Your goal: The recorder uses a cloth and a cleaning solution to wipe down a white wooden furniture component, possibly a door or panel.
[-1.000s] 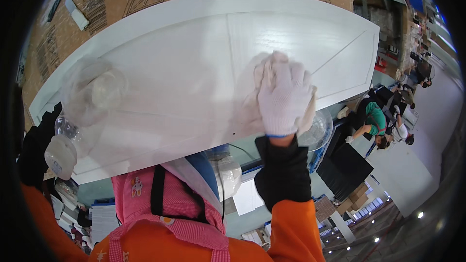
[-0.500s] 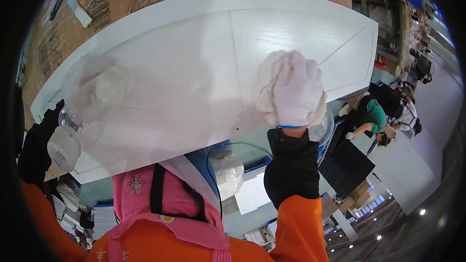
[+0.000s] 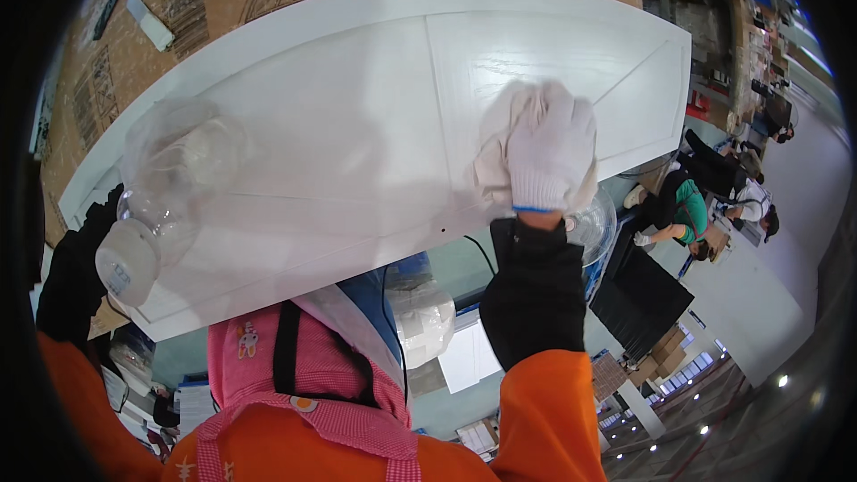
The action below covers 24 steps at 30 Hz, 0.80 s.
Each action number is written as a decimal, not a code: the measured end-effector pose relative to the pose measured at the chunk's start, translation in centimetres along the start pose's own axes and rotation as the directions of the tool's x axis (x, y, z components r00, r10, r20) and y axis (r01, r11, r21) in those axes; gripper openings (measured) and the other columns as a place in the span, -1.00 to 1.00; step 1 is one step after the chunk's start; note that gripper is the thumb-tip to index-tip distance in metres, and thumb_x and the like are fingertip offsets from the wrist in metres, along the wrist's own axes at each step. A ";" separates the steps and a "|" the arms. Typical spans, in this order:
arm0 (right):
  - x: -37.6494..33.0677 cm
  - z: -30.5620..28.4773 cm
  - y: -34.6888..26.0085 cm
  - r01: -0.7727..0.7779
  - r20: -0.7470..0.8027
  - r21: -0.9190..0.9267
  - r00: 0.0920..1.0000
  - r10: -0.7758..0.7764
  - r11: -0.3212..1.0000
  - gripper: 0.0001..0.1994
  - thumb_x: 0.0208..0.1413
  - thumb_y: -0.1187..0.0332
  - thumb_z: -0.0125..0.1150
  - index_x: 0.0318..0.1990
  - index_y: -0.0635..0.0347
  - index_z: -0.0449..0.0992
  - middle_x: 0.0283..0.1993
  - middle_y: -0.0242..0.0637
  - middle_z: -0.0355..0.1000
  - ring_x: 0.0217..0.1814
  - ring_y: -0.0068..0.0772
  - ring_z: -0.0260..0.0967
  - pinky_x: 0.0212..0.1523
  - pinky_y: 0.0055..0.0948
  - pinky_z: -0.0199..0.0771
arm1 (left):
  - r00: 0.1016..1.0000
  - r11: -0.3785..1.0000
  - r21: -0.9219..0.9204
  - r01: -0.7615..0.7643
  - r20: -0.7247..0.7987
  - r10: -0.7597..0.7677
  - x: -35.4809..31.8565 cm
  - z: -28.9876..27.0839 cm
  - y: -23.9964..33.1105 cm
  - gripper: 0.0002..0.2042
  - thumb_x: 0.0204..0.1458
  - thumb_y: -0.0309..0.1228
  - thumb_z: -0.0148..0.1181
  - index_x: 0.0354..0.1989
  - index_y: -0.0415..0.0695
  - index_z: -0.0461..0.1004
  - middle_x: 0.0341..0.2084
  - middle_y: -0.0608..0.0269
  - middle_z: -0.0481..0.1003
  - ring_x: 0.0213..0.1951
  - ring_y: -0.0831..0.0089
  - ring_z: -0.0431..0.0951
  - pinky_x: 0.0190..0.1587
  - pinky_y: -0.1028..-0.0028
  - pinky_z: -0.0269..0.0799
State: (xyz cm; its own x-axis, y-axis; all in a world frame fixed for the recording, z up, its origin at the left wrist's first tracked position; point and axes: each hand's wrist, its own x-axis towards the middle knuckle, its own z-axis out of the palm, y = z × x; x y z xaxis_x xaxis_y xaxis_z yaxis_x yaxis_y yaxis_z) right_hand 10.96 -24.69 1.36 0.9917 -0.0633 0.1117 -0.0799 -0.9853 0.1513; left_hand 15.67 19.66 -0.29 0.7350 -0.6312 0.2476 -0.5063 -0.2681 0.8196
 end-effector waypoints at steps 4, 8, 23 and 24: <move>-6.1 -0.3 -3.6 -0.038 0.059 0.044 0.998 0.035 0.998 -0.73 0.25 0.22 0.24 0.00 0.12 0.52 -0.20 -0.04 0.42 -0.11 0.15 0.42 -0.07 0.10 0.43 | 0.998 0.999 0.015 0.042 -0.053 -0.042 -1.6 -0.2 -0.2 -0.49 -0.13 -0.28 0.50 0.03 -0.16 0.53 -0.11 0.03 0.59 -0.12 -0.01 0.61 -0.04 0.20 0.54; -3.1 -0.7 -4.7 -0.037 0.073 -0.003 0.997 0.037 0.999 -0.74 0.25 0.22 0.22 0.00 0.12 0.52 -0.16 -0.06 0.41 -0.06 0.10 0.42 -0.07 0.06 0.43 | 0.995 0.999 0.049 0.000 -0.104 0.005 -0.9 -0.1 0.5 -0.46 -0.13 -0.27 0.49 0.06 -0.19 0.52 -0.09 -0.02 0.57 -0.11 -0.02 0.60 -0.02 0.20 0.53; 0.2 -0.7 -3.9 0.007 0.092 -0.005 0.996 -0.007 1.000 -0.74 0.34 0.18 0.15 -0.04 0.18 0.51 -0.08 -0.03 0.43 0.03 0.11 0.42 0.00 0.04 0.48 | 0.999 0.981 0.196 -0.009 0.033 0.003 -1.3 -0.1 -0.4 -0.50 -0.09 -0.29 0.45 0.07 -0.15 0.49 -0.07 0.04 0.58 -0.10 -0.03 0.59 -0.01 0.18 0.51; 1.9 0.6 -2.6 0.000 0.094 -0.003 0.996 0.001 1.000 -0.74 0.34 0.18 0.15 -0.04 0.18 0.51 -0.08 -0.03 0.43 0.03 0.11 0.42 0.00 0.04 0.48 | 1.000 0.988 0.156 0.006 -0.031 -0.001 -1.0 0.3 0.4 -0.49 -0.09 -0.28 0.45 0.07 -0.15 0.49 -0.07 0.03 0.58 -0.10 -0.04 0.59 -0.01 0.18 0.51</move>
State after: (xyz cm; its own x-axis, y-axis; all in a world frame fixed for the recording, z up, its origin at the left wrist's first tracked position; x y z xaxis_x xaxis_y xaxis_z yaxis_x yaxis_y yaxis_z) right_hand 13.07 -22.31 0.63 0.9967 -0.0786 0.0191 -0.0806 -0.9847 0.1542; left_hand 14.57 19.98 -0.38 0.7492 -0.6079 0.2629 -0.5663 -0.3821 0.7302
